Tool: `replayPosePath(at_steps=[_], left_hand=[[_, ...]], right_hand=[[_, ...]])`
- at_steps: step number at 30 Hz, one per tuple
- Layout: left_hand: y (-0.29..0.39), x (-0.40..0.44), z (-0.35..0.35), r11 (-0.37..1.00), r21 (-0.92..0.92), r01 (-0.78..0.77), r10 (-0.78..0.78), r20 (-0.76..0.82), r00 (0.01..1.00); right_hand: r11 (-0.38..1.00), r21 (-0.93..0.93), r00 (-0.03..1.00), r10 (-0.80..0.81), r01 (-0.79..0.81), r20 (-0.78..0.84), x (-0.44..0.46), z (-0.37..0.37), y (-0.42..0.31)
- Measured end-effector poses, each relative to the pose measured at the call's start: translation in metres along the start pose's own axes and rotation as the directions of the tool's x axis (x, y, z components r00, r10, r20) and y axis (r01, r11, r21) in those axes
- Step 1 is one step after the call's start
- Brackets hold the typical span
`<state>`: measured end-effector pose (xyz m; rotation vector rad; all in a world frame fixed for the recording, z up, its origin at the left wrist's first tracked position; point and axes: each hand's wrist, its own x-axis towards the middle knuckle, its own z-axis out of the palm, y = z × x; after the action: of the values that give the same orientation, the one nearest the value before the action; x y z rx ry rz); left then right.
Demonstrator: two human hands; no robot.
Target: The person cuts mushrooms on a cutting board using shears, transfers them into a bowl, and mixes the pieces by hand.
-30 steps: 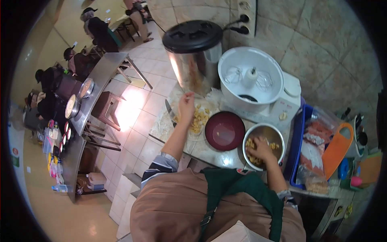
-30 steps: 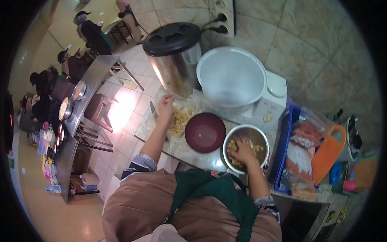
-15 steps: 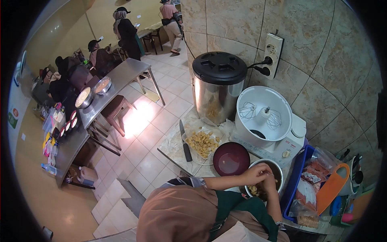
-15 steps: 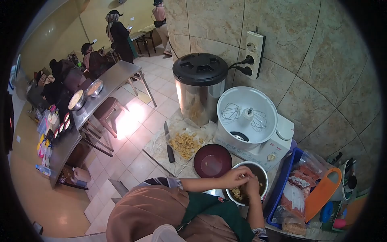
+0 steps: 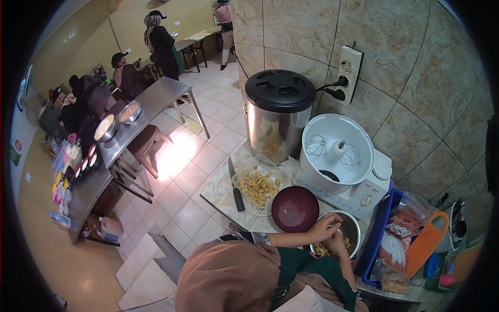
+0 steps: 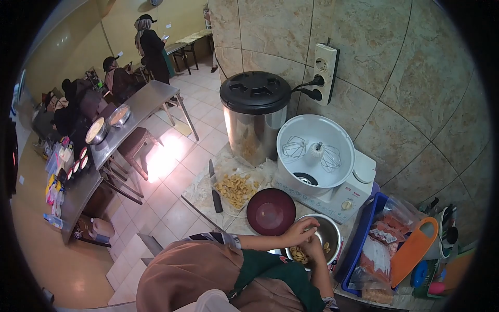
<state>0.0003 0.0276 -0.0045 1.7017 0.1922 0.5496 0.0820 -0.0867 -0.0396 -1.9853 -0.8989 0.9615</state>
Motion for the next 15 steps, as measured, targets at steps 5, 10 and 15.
replayPosePath(at_steps=[5, 10, 15], left_hand=[[-0.009, 0.005, 0.012, 0.997, -0.043, 0.066, -0.066, -0.007, 0.998], [-0.009, 0.001, 0.031, 0.983, 0.024, 0.181, -0.181, 0.019, 0.983], [-0.013, 0.004, 0.040, 0.984, -0.075, 0.163, -0.168, -0.076, 0.983]], right_hand=[[0.644, 0.749, 0.986, 0.144, -0.157, 0.082, -0.009, -0.016, -0.028], [0.410, 0.909, 0.991, 0.130, -0.069, 0.016, -0.009, -0.008, -0.029], [0.181, 0.981, 0.978, 0.208, -0.065, 0.026, -0.002, 0.006, 0.006]])
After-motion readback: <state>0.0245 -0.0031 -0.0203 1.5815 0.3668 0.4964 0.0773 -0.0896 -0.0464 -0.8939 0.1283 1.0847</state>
